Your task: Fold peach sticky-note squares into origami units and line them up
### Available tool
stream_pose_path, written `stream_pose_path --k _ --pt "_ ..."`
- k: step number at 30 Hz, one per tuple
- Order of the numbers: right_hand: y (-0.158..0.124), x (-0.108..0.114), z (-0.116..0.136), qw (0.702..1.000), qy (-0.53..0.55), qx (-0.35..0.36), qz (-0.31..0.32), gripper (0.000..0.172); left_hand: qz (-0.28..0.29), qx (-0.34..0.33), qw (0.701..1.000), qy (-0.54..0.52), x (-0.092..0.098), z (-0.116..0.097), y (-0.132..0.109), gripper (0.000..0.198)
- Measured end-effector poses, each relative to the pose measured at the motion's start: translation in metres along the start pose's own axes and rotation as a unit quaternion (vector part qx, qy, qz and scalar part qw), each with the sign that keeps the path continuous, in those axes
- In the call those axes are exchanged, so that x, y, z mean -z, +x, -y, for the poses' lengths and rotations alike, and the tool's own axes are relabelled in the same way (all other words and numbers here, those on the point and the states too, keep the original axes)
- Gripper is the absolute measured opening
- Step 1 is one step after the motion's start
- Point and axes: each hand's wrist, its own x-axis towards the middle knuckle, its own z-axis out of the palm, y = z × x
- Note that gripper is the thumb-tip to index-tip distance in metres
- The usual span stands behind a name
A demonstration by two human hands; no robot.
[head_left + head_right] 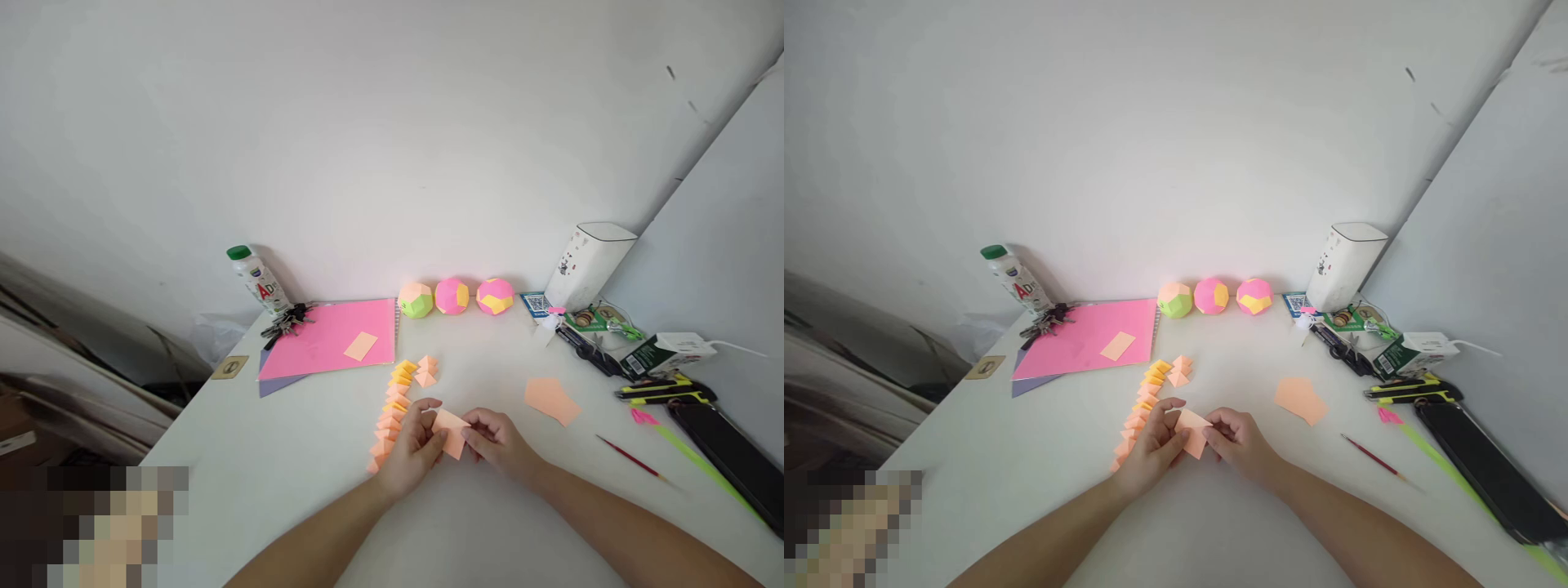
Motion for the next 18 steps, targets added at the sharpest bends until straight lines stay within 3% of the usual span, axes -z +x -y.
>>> stream_pose_path --k 4,11,18 --pt "0.0012 0.0004 -0.0009 1.000 0.013 0.002 0.002 0.024 0.031 0.007 0.999 0.031 0.0025 0.0023 -0.0019 0.037" --pt "0.0015 0.0019 -0.0044 0.997 0.062 -0.033 -0.012 0.029 0.032 -0.012 0.998 0.054 0.0049 0.0074 -0.0022 0.057" --pt "0.0010 0.0034 -0.0075 0.995 0.092 -0.038 -0.008 0.026 0.038 -0.017 0.999 0.014 0.0028 0.0031 -0.0016 0.053"
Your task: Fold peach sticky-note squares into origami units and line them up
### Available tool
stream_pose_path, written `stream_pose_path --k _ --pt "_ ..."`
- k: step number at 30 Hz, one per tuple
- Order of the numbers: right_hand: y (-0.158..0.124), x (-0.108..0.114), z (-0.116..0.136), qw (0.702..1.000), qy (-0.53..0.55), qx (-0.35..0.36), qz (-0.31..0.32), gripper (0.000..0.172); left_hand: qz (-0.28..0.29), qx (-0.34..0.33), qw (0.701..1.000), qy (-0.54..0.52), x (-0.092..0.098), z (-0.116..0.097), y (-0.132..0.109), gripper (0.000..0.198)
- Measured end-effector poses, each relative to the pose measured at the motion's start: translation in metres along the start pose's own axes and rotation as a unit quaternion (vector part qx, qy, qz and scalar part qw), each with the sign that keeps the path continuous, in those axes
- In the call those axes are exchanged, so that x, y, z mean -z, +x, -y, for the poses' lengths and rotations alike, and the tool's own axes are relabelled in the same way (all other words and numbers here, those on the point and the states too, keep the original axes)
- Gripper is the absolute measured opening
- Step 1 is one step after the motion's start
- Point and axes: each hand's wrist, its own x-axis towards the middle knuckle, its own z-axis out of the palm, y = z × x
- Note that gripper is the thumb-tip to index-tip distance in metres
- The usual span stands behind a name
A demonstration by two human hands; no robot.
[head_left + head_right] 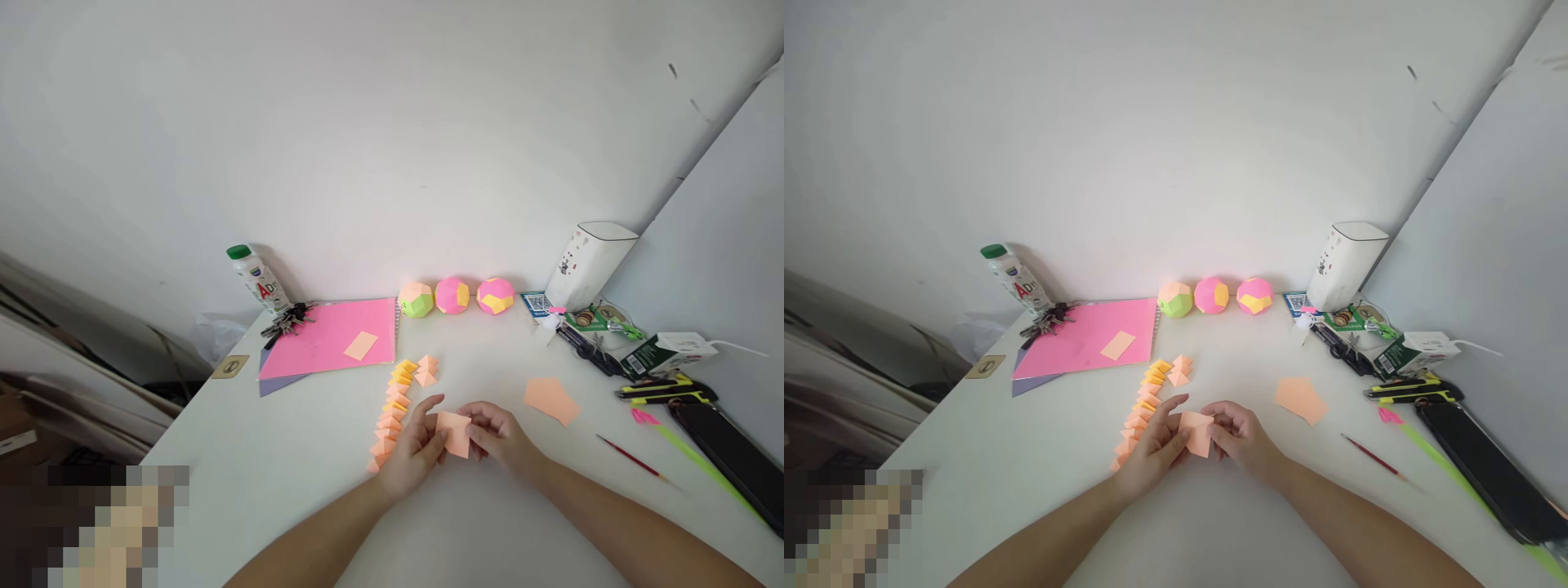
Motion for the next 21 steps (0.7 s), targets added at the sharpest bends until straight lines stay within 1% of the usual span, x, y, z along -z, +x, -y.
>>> stream_pose_path --k 4,11,16,21 --pt "-0.0005 0.0004 0.0001 1.000 0.005 -0.001 0.001 0.026 -0.008 0.010 1.000 -0.004 0.0002 -0.0014 0.0006 0.049" --pt "0.0008 0.0016 -0.0013 1.000 0.007 0.003 0.004 0.025 -0.018 0.033 0.999 -0.008 0.0009 0.0020 0.0005 0.040" --pt "0.0004 0.0001 -0.0011 0.999 -0.032 0.014 0.002 0.025 -0.029 0.041 0.999 0.000 0.0002 0.0035 -0.0003 0.043" --pt "-0.0002 -0.0019 -0.0036 0.994 -0.097 0.056 0.011 0.023 -0.024 0.046 0.999 0.007 0.0017 0.0062 0.0001 0.043"
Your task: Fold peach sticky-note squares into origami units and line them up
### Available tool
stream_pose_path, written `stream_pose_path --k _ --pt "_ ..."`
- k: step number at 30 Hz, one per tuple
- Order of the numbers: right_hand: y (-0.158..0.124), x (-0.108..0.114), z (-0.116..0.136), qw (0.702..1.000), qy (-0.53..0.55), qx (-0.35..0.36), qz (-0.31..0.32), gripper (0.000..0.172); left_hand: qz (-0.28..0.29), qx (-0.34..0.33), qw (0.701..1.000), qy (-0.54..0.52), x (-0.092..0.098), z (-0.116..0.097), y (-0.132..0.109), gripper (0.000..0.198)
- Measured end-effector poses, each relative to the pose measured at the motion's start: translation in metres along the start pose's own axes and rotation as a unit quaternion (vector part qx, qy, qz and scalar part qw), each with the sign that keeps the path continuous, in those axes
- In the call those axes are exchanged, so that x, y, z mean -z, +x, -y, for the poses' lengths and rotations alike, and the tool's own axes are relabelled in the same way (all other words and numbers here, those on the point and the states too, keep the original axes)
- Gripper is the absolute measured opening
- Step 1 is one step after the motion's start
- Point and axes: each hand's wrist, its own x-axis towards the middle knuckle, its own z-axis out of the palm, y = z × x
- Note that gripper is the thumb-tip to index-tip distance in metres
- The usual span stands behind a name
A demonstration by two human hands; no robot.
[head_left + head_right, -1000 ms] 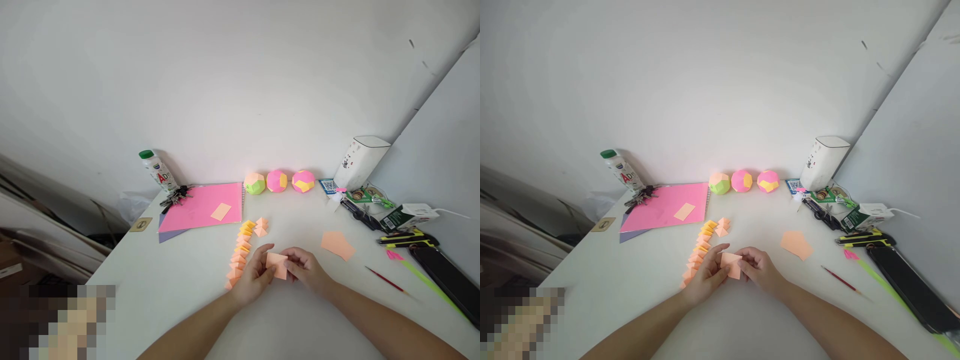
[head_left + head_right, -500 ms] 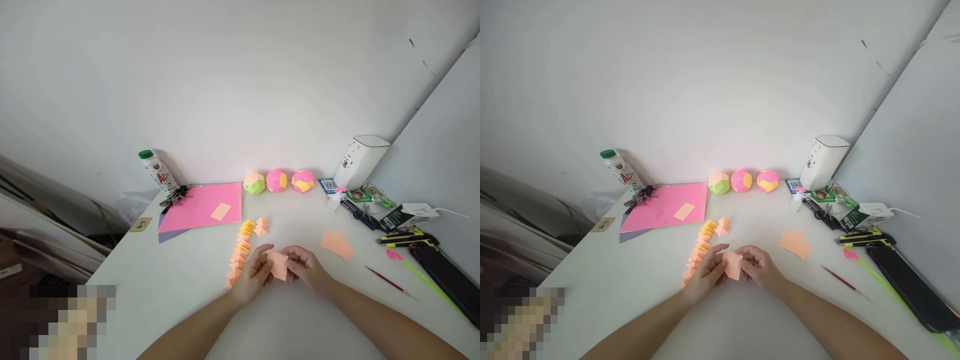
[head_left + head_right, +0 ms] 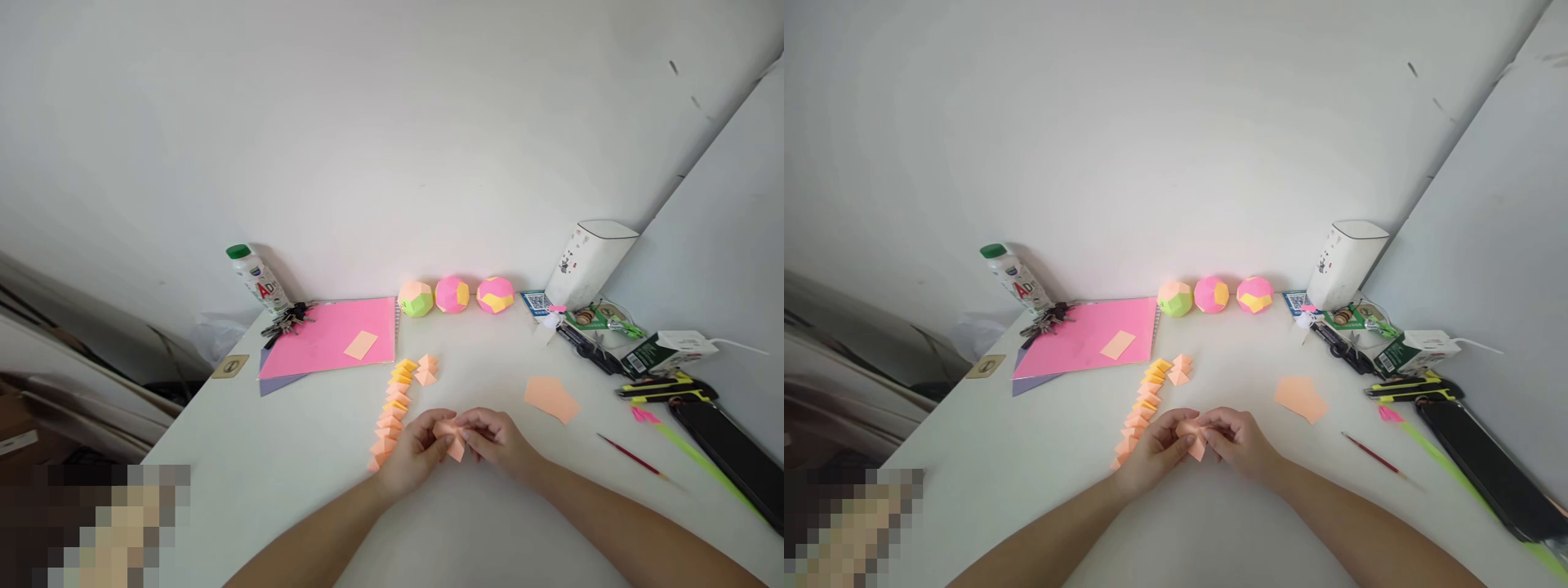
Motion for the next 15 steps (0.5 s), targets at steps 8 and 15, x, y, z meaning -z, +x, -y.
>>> stream_pose_path --k 8,15 --pt "0.0007 -0.0016 -0.0026 0.999 -0.031 0.023 -0.007 0.021 0.002 0.006 1.000 0.006 -0.0032 -0.0081 -0.0009 0.044" --pt "0.0004 -0.0023 -0.0022 0.999 -0.042 0.017 -0.014 0.021 -0.003 0.010 1.000 0.003 -0.0038 -0.0086 -0.0011 0.044"
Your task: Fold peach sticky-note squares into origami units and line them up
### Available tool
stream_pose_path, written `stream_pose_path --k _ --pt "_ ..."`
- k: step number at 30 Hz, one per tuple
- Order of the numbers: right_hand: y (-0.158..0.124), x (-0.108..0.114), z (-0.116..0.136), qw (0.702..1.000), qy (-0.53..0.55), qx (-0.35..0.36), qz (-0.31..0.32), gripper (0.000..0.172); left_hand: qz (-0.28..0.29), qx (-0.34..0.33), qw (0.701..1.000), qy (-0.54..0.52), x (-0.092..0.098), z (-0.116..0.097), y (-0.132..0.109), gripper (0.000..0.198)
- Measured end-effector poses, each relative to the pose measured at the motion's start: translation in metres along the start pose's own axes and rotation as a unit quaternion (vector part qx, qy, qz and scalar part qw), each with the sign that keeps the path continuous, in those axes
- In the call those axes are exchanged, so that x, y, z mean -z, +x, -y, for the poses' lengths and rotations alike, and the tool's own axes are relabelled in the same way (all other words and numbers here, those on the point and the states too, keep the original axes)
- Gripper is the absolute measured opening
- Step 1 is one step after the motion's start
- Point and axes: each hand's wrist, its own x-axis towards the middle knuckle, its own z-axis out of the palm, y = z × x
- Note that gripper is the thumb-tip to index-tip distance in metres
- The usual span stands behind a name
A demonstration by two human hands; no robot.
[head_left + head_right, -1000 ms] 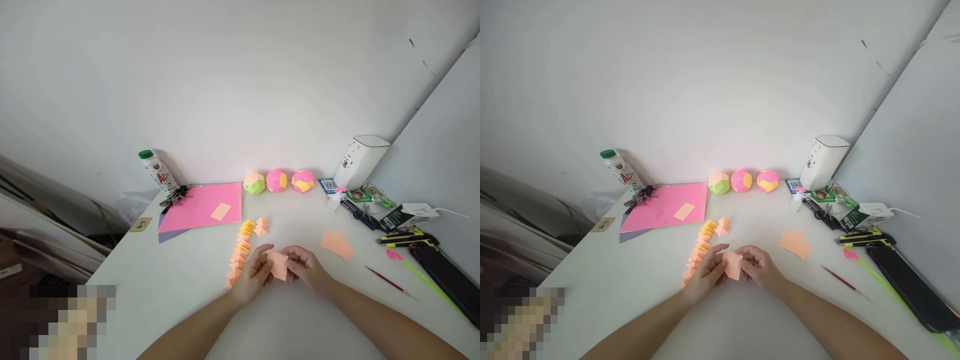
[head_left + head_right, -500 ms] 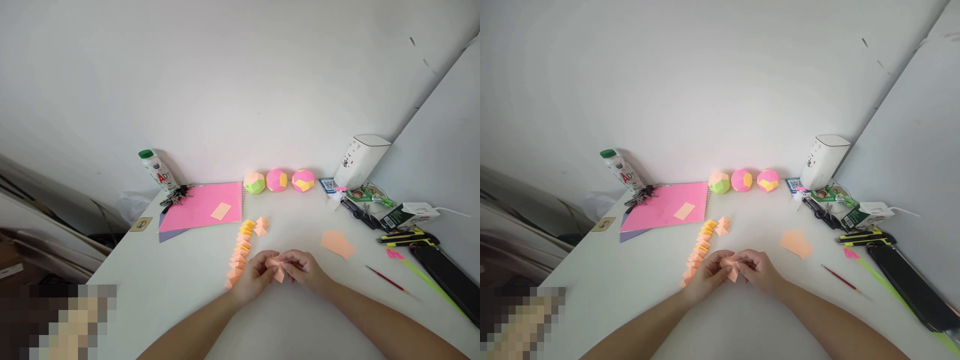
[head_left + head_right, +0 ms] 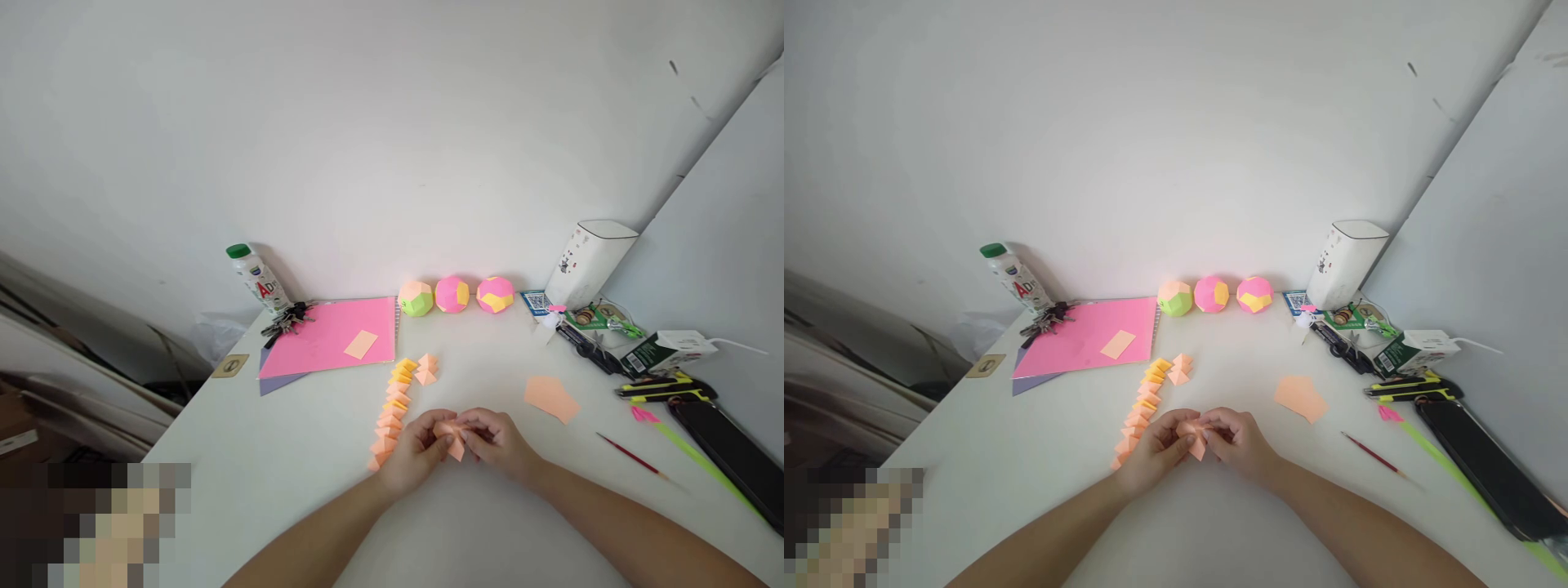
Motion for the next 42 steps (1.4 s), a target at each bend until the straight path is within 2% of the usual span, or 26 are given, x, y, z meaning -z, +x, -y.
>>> stream_pose_path --k 14,24,29,37,42 --pt "0.000 0.000 -0.002 1.000 -0.012 0.003 -0.001 0.021 0.005 -0.001 1.000 -0.001 0.001 0.002 0.000 0.044" --pt "-0.002 -0.001 0.007 1.000 -0.010 -0.002 0.008 0.024 0.017 -0.015 0.999 -0.023 -0.002 -0.002 0.001 0.039" --pt "-0.003 -0.002 0.008 1.000 -0.015 0.013 0.013 0.026 -0.007 -0.005 1.000 0.002 -0.001 0.001 0.002 0.037" --pt "-0.002 -0.006 0.012 0.996 -0.070 0.050 0.005 0.021 -0.027 -0.081 0.995 0.042 -0.001 0.002 0.005 0.028" --pt "-0.003 -0.006 0.011 0.995 -0.080 0.053 0.007 0.023 -0.011 -0.038 0.998 0.055 0.000 0.000 0.003 0.026"
